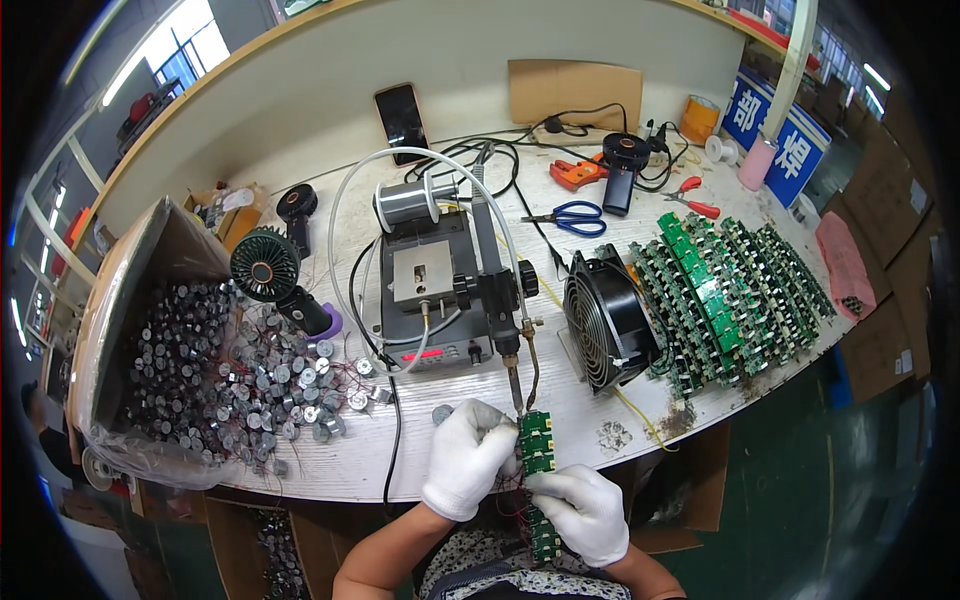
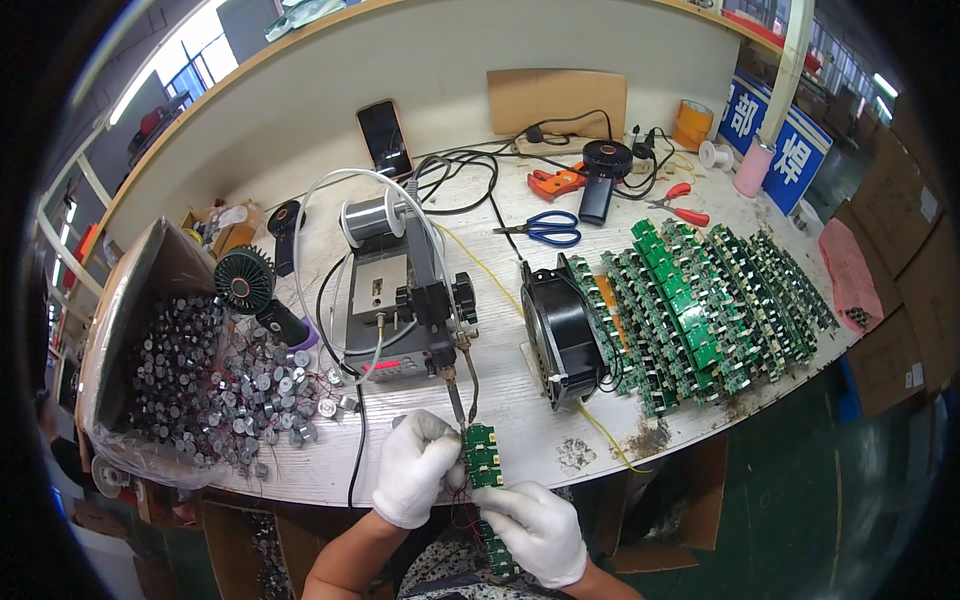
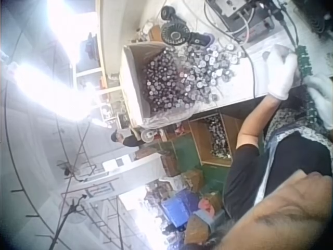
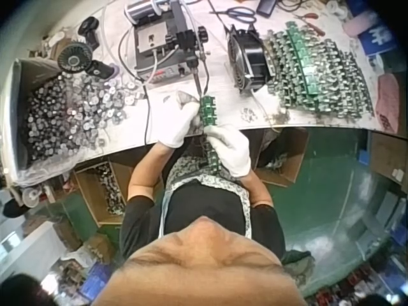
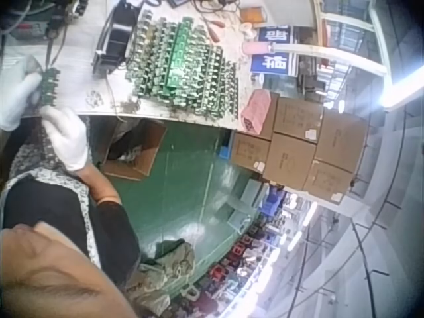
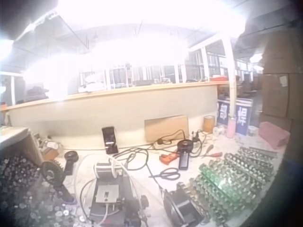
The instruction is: The person solders electronic components onto a printed circuit board using a soldering iron and solder wire.
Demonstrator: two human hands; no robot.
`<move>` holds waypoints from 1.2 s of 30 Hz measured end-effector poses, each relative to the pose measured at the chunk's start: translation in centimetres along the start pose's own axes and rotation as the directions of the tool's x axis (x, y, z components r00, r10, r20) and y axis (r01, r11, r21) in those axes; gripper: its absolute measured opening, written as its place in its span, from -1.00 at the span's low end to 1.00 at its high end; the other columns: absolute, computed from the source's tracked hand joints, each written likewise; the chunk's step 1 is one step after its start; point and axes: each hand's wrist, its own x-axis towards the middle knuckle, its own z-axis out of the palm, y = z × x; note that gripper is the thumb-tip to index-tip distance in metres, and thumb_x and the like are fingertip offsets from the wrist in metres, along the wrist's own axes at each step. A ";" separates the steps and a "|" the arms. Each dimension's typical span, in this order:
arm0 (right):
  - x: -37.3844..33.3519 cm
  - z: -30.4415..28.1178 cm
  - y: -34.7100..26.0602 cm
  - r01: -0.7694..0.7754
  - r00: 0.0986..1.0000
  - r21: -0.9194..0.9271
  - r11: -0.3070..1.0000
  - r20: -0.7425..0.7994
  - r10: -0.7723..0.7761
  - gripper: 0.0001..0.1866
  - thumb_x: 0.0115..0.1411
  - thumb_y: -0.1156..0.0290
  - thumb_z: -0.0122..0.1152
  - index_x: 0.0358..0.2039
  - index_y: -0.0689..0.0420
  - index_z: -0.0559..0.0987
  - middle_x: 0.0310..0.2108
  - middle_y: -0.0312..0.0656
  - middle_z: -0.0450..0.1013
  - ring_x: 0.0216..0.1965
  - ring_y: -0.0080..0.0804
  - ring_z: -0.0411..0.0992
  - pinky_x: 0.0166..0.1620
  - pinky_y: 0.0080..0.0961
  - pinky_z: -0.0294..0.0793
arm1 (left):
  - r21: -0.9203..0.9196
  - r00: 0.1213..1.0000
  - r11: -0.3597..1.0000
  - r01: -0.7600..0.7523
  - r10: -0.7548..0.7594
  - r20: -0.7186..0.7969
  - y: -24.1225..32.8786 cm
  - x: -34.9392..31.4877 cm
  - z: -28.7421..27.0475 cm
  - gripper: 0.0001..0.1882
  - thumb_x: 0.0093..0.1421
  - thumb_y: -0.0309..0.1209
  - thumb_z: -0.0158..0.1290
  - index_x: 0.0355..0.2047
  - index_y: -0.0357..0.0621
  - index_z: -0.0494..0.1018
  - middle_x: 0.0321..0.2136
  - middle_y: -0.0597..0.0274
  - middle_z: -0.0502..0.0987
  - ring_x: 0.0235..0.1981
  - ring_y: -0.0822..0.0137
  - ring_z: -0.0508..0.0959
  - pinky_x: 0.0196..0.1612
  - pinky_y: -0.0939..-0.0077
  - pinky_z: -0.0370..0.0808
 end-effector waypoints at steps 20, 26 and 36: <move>-0.3 0.3 0.4 -0.008 1.000 0.019 1.000 -0.001 0.008 -0.77 0.01 0.63 0.32 -0.26 0.22 0.64 -0.41 -0.10 0.52 -0.41 -0.28 0.53 -0.30 -0.49 0.50 | -0.036 0.999 0.998 0.043 -0.043 0.000 -0.6 -0.2 -0.3 -0.88 0.18 -0.50 0.04 -0.38 -0.32 0.36 -0.59 0.25 0.47 -0.65 0.49 0.47 -0.55 0.60 0.40; -0.4 0.3 0.2 -0.008 1.000 0.010 1.000 0.010 0.008 -0.78 0.01 0.61 0.32 -0.26 0.21 0.64 -0.42 -0.10 0.53 -0.41 -0.29 0.53 -0.29 -0.49 0.50 | -0.087 0.998 0.994 0.060 -0.058 0.026 -0.9 -0.4 -0.8 -0.88 0.18 -0.48 0.04 -0.37 -0.30 0.38 -0.58 0.26 0.47 -0.65 0.50 0.46 -0.56 0.61 0.38; -0.4 0.0 0.7 -0.105 0.994 0.112 0.988 0.047 0.100 -0.80 0.04 0.59 0.29 -0.27 0.25 0.64 -0.36 -0.10 0.56 -0.34 -0.32 0.55 -0.21 -0.50 0.50 | -0.082 0.993 0.992 0.101 -0.096 0.065 -0.6 -0.4 -1.0 -0.86 0.19 -0.47 0.04 -0.34 -0.33 0.37 -0.58 0.24 0.48 -0.66 0.50 0.45 -0.56 0.62 0.38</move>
